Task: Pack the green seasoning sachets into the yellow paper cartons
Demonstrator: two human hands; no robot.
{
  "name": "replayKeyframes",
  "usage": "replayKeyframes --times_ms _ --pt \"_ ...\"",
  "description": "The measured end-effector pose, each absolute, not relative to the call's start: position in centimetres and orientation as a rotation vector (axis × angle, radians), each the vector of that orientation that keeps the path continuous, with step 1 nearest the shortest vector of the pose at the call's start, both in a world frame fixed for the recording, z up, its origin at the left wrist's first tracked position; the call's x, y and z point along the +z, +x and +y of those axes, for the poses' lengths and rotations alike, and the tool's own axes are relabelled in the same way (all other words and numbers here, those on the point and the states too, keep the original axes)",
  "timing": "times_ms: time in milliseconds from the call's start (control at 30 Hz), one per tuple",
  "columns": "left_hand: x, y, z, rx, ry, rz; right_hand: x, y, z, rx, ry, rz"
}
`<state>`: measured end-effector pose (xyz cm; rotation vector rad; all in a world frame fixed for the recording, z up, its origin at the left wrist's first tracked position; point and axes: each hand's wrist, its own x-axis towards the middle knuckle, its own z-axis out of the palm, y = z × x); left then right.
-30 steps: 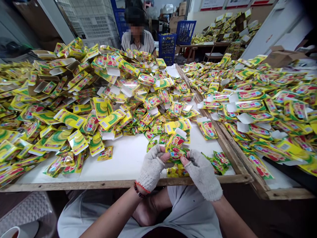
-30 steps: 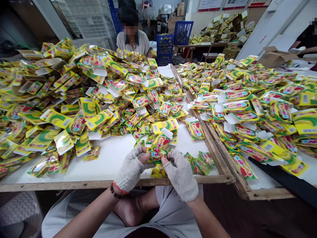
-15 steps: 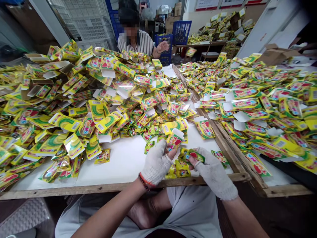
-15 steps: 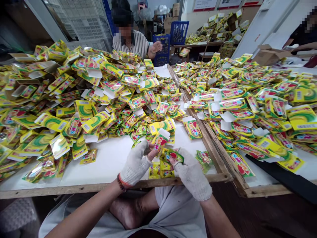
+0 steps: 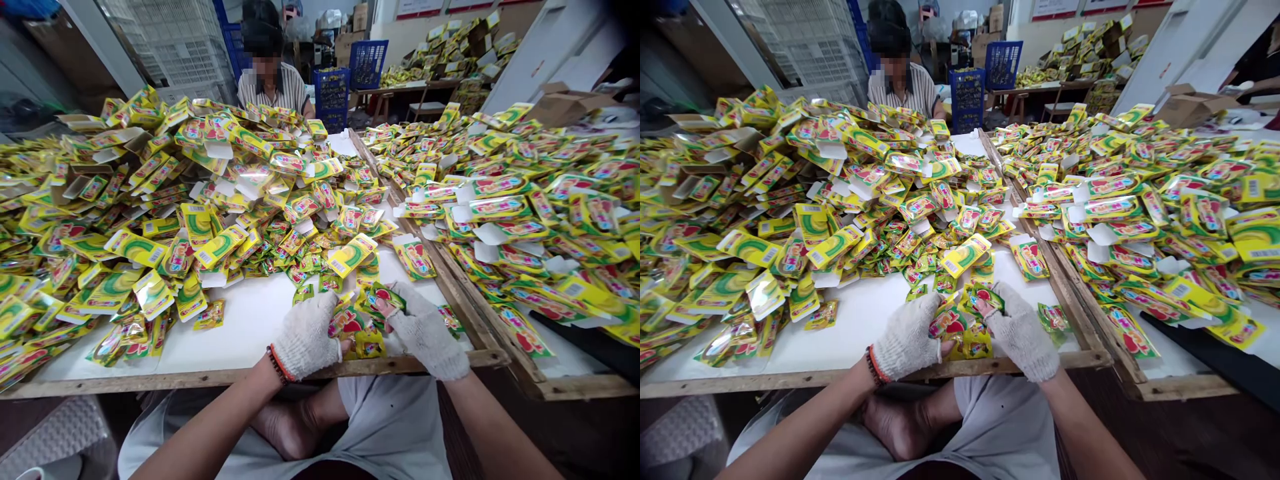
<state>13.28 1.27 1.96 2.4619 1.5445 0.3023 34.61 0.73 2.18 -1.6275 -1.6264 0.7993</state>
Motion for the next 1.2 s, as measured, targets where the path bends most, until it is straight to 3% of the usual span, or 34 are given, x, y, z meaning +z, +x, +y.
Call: replayKeyframes --times_ms 400,633,833,1033,1200 --pt "2.4 12.3 0.3 0.361 2.666 1.293 4.0 34.1 1.5 0.742 -1.530 -2.337" --pt "2.1 12.8 0.7 0.490 2.579 1.388 4.3 34.2 1.7 0.928 -1.487 -1.973" --pt "1.5 12.8 0.6 0.501 2.520 1.387 3.9 33.4 0.8 0.748 -1.425 -1.909" --pt "1.7 12.6 0.7 0.478 2.507 1.450 4.0 33.8 -0.4 1.203 -1.517 -1.593" --pt "1.5 13.0 0.5 0.455 2.531 1.319 3.1 32.2 -1.2 1.660 -1.276 -1.642"
